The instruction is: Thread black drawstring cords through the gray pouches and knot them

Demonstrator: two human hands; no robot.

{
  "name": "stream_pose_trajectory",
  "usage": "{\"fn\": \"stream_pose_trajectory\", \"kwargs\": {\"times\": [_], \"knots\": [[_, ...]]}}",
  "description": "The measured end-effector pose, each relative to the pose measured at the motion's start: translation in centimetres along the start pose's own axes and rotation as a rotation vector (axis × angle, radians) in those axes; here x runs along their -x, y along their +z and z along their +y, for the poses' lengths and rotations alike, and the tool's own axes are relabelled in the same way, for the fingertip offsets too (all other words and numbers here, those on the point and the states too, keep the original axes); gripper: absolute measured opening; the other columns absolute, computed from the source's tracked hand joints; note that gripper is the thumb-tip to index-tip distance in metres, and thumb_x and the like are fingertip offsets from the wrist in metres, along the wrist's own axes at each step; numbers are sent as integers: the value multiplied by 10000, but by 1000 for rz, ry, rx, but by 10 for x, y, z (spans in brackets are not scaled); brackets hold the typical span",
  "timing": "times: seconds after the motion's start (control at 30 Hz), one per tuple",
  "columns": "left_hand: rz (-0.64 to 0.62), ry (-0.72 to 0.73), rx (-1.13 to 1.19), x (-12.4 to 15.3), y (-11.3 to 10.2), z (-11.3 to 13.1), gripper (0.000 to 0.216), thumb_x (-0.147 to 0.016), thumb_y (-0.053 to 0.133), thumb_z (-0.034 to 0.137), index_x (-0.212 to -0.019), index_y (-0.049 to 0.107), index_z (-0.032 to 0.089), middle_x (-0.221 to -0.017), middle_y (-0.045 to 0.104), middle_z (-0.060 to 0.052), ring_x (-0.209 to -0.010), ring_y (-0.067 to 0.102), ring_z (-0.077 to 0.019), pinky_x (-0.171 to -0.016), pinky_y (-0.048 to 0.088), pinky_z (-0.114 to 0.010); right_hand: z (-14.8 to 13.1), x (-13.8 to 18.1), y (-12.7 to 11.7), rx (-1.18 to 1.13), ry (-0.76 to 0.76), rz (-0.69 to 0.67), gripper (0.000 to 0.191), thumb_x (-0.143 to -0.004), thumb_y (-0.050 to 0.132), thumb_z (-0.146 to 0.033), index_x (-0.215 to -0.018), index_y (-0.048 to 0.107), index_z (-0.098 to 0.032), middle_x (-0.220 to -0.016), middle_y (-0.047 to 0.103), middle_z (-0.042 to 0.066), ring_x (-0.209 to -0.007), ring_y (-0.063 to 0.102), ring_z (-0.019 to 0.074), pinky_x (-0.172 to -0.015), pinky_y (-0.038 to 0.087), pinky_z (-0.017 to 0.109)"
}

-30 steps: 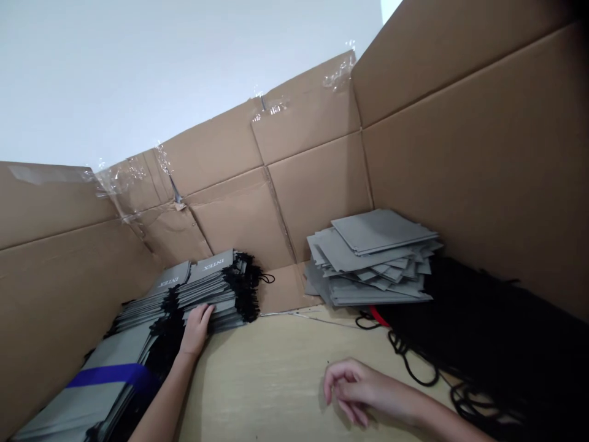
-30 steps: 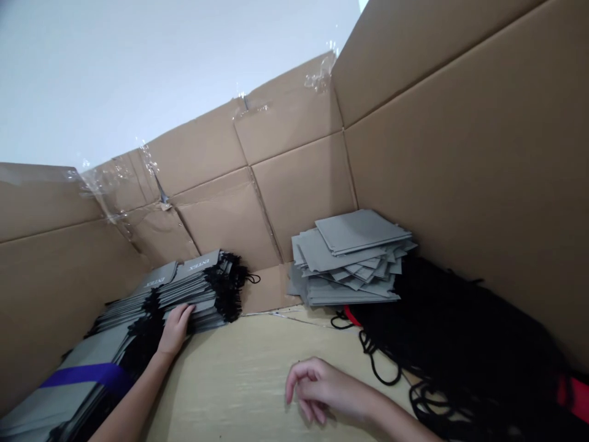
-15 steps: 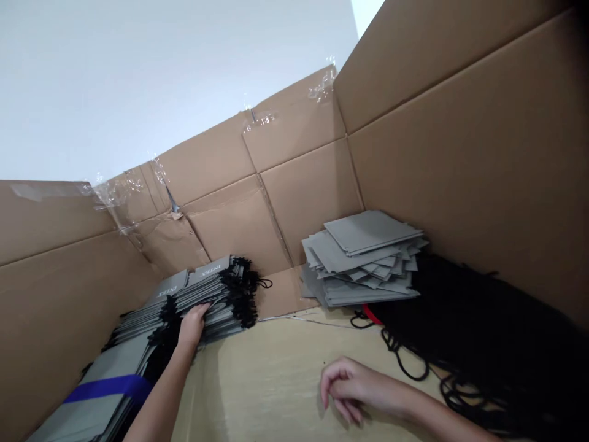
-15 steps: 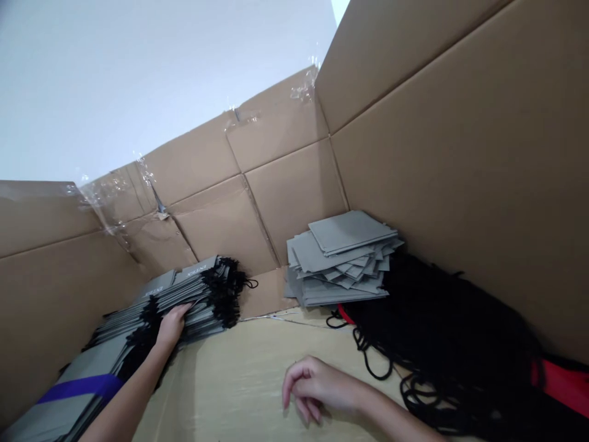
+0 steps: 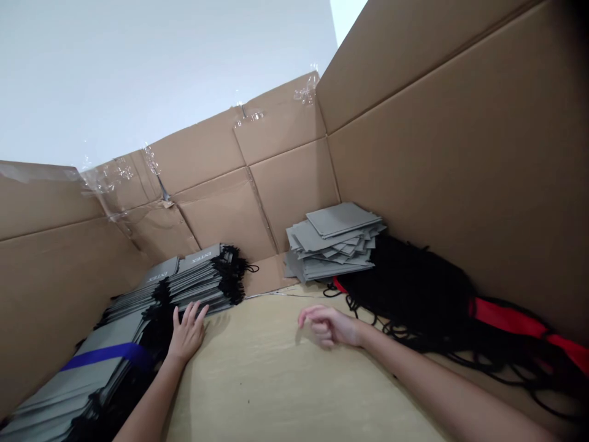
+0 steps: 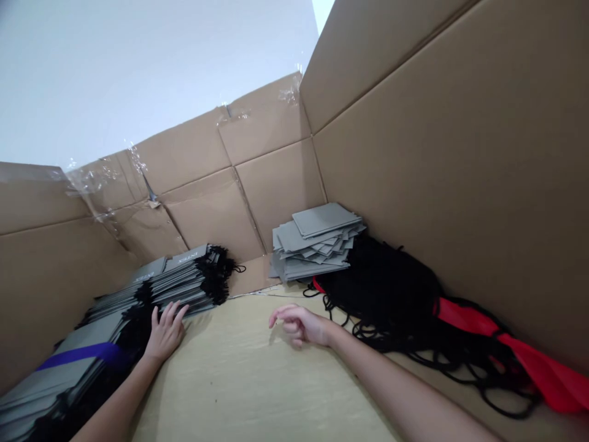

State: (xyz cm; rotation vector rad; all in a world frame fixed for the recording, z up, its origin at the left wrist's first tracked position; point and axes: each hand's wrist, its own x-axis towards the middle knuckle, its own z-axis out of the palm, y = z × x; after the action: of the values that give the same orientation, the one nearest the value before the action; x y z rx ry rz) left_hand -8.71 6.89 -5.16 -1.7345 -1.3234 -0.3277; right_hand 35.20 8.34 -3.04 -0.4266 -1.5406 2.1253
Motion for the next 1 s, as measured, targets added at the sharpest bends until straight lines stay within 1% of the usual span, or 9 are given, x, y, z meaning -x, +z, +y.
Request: {"fn": "stream_pose_trajectory", "kwargs": {"times": [0.1, 0.2, 0.33, 0.47, 0.63, 0.73, 0.83, 0.9, 1.0], "knots": [[-20, 61, -23, 1, 3, 0, 336, -826, 432, 182, -1107, 616, 173, -1183, 587, -153, -1130, 491, -294, -1018, 232, -521, 0, -1, -8, -72, 17, 26, 175, -758, 511, -343, -807, 535, -176, -382, 161, -134, -360, 43, 58, -341, 120, 177], [-62, 137, -39, 0, 2, 4, 322, -840, 433, 174, -1095, 628, 160, -1105, 628, -159, -1010, 550, -279, -917, 340, -456, -1, -1, -15, -119, 43, 42, 171, -757, 502, -350, -804, 509, -186, -362, 167, -138, -360, 25, 60, -353, 88, 189], [-118, 245, -62, -3, -5, 9, 355, -849, 404, 104, -1128, 614, 167, -1094, 641, -142, -938, 562, -250, -834, 371, -395, -1, -1, -22, -166, 73, 58, 179, -750, 509, -346, -830, 500, -186, -361, 192, -140, -361, 30, 57, -364, 75, 193], [-146, 333, -97, -5, -6, 11, 389, -851, 377, 72, -1146, 604, 183, -1109, 635, -131, -919, 558, -246, -808, 382, -397, -1, -1, -28, -205, 94, 72, 183, -763, 487, -349, -855, 495, -190, -355, 204, -139, -354, 33, 62, -359, 64, 196], [-149, 407, -143, -3, -4, 14, 391, -864, 373, 101, -1169, 579, 230, -1149, 609, -107, -1002, 534, -257, -880, 371, -463, -2, -3, -32, -240, 115, 72, 208, -780, 471, -359, -899, 489, -189, -350, 220, -140, -341, 44, 65, -355, 50, 190], [-132, 428, -179, -4, -7, 17, 397, -872, 360, 123, -1194, 548, 260, -1181, 580, -81, -1093, 500, -247, -975, 319, -499, -5, -5, -31, -242, 121, 71, 256, -786, 476, -380, -952, 485, -185, -353, 234, -142, -338, 57, 66, -355, 55, 183], [-104, 450, -217, -7, -11, 22, 422, -871, 349, 129, -1228, 502, 292, -1268, 512, -41, -1232, 401, -215, -1070, 237, -481, -8, -7, -29, -215, 131, 70, 297, -799, 474, -407, -987, 485, -178, -360, 262, -137, -337, 73, 65, -346, 74, 173], [-86, 455, -245, -7, -12, 25, 454, -863, 342, 115, -1255, 467, 305, -1342, 442, -21, -1303, 313, -182, -1094, 218, -450, -11, -8, -27, -179, 142, 71, 321, -817, 460, -417, -1015, 488, -166, -371, 279, -132, -334, 90, 65, -336, 96, 166], [-72, 448, -296, -6, -10, 28, 516, -837, 336, 75, -1283, 427, 318, -1422, 342, 4, -1350, 217, -148, -1104, 209, -439, -18, -12, -23, -97, 152, 84, 358, -857, 409, -407, -1075, 495, -138, -391, 295, -122, -322, 120, 64, -315, 133, 154]]}}
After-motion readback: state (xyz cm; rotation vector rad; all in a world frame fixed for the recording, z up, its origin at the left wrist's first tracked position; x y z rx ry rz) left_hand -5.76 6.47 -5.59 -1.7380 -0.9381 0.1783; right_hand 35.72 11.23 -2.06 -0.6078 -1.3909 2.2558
